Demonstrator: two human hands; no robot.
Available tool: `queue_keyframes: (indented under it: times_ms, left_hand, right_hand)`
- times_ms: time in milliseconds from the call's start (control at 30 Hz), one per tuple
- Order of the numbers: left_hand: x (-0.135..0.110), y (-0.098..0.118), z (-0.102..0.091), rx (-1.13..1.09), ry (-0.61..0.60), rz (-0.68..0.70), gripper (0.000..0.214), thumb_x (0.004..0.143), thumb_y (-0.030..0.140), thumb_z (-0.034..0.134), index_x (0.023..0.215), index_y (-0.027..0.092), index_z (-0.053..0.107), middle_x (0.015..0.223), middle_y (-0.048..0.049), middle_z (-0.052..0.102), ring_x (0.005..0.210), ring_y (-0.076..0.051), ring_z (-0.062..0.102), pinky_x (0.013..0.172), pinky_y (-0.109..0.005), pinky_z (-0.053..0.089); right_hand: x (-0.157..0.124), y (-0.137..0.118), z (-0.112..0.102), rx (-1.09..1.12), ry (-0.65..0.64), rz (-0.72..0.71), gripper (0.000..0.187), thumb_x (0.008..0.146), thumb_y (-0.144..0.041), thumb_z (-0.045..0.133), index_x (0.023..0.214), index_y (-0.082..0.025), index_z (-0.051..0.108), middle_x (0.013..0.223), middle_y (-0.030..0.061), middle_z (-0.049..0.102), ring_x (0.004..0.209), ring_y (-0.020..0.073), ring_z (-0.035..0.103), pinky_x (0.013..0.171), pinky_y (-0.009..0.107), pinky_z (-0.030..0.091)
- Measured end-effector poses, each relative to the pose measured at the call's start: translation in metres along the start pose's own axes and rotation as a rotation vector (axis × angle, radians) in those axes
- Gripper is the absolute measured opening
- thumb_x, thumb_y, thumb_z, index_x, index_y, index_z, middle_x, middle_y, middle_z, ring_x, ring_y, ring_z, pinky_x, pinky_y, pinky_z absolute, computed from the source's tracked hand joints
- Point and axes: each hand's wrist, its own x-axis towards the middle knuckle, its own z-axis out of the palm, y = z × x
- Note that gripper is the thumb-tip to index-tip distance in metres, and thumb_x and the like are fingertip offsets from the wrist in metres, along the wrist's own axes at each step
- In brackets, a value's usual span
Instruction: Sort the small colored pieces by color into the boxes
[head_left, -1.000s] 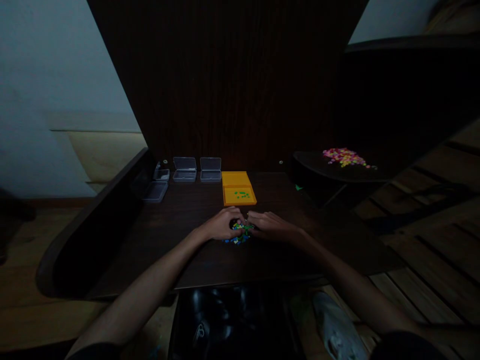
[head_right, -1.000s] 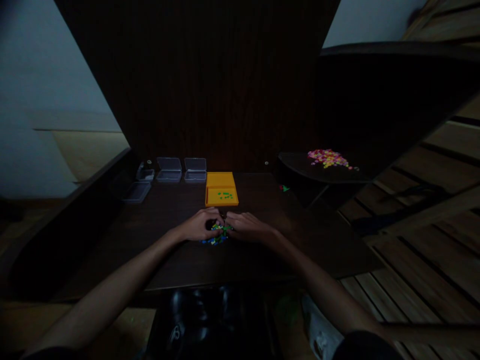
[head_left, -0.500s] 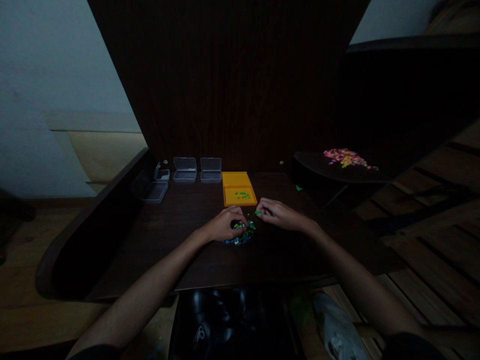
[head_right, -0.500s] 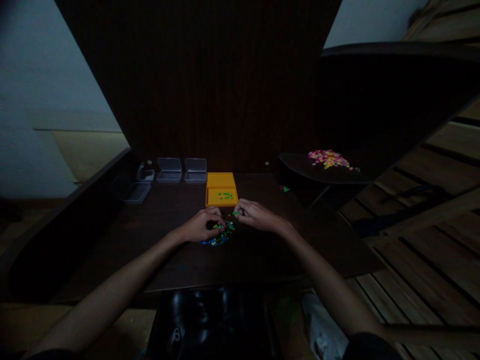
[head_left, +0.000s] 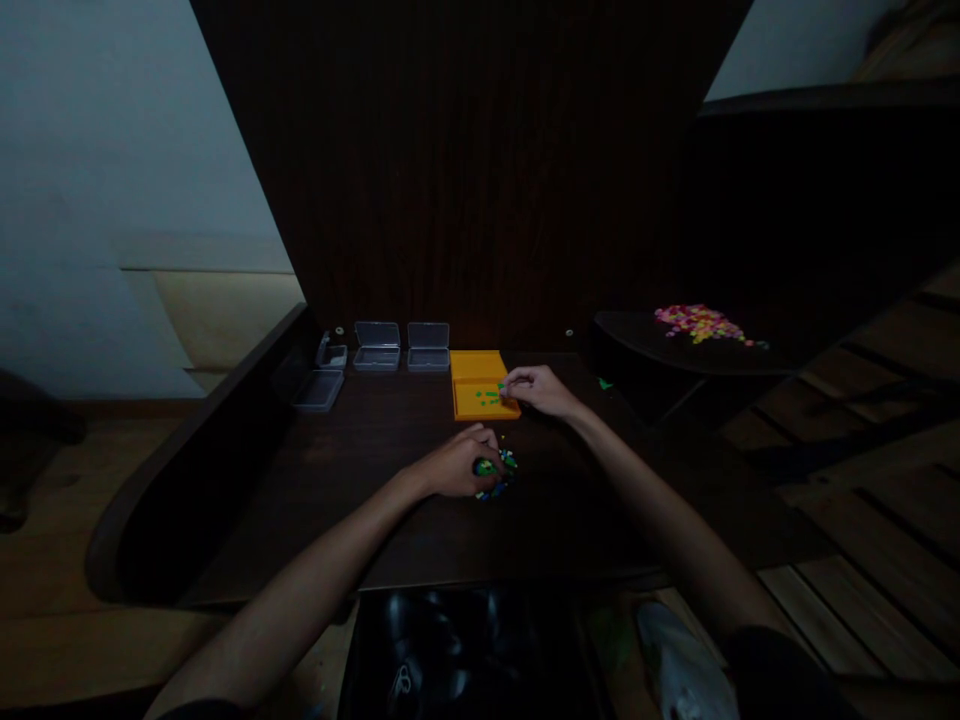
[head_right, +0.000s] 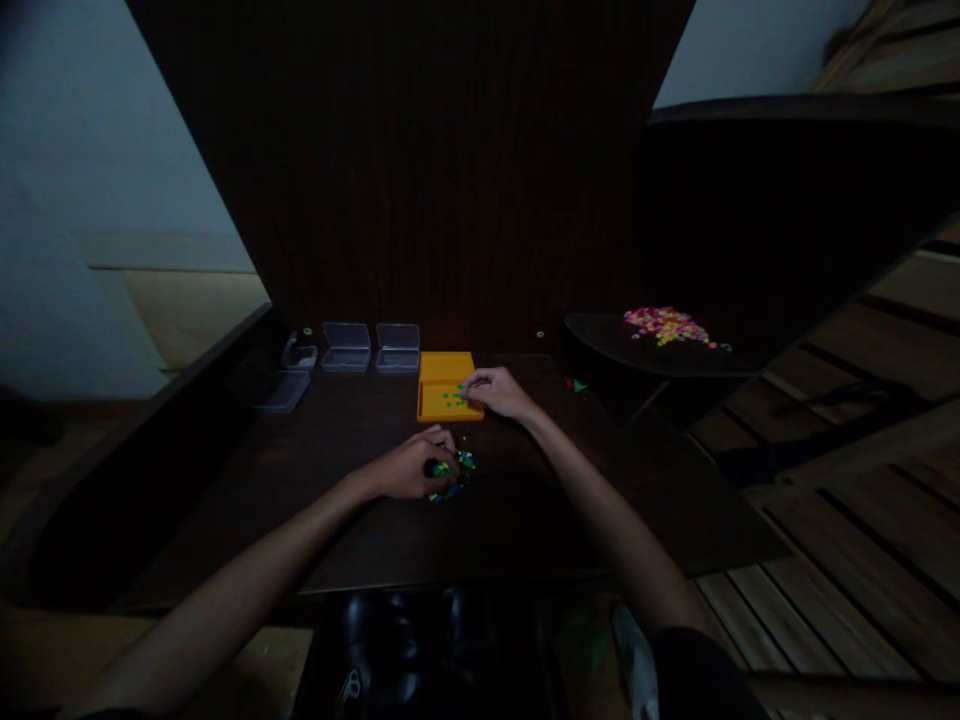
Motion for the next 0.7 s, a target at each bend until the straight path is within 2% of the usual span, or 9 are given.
queue_keyframes:
  times_ms: [267,433,700]
  left_hand:
    - [0.001,0.001,-0.002,0.011,-0.025,0.017,0.016,0.076,0.019,0.063,0.089,0.02,0.073,0.094,-0.004,0.059,0.092,-0.017,0.052,0.086,-0.028,0.042]
    - [0.001,0.0,0.0,0.008,-0.017,0.021,0.014,0.077,0.019,0.062,0.086,0.02,0.073,0.092,-0.0041,0.058,0.091,-0.017,0.051,0.083,-0.028,0.042]
    - [0.001,0.002,0.0,0.011,-0.01,0.013,0.012,0.076,0.019,0.063,0.084,0.02,0.072,0.092,-0.004,0.058,0.092,-0.018,0.052,0.083,-0.028,0.042]
  right_hand:
    - [0.029,-0.01,0.034,-0.554,-0.076,-0.172,0.019,0.076,-0.023,0.066,0.088,-0.012,0.076,0.079,0.0059,0.074,0.069,0.0148,0.064,0.065,0.023,0.045]
    - [0.036,-0.007,0.049,-0.703,-0.124,-0.207,0.021,0.08,-0.02,0.063,0.096,-0.014,0.076,0.091,0.0079,0.075,0.081,0.0177,0.067,0.072,0.024,0.046]
    - [0.039,-0.002,0.053,-0.865,-0.149,-0.215,0.023,0.081,-0.019,0.062,0.099,-0.018,0.075,0.102,0.007,0.073,0.096,0.0198,0.065,0.082,0.025,0.046]
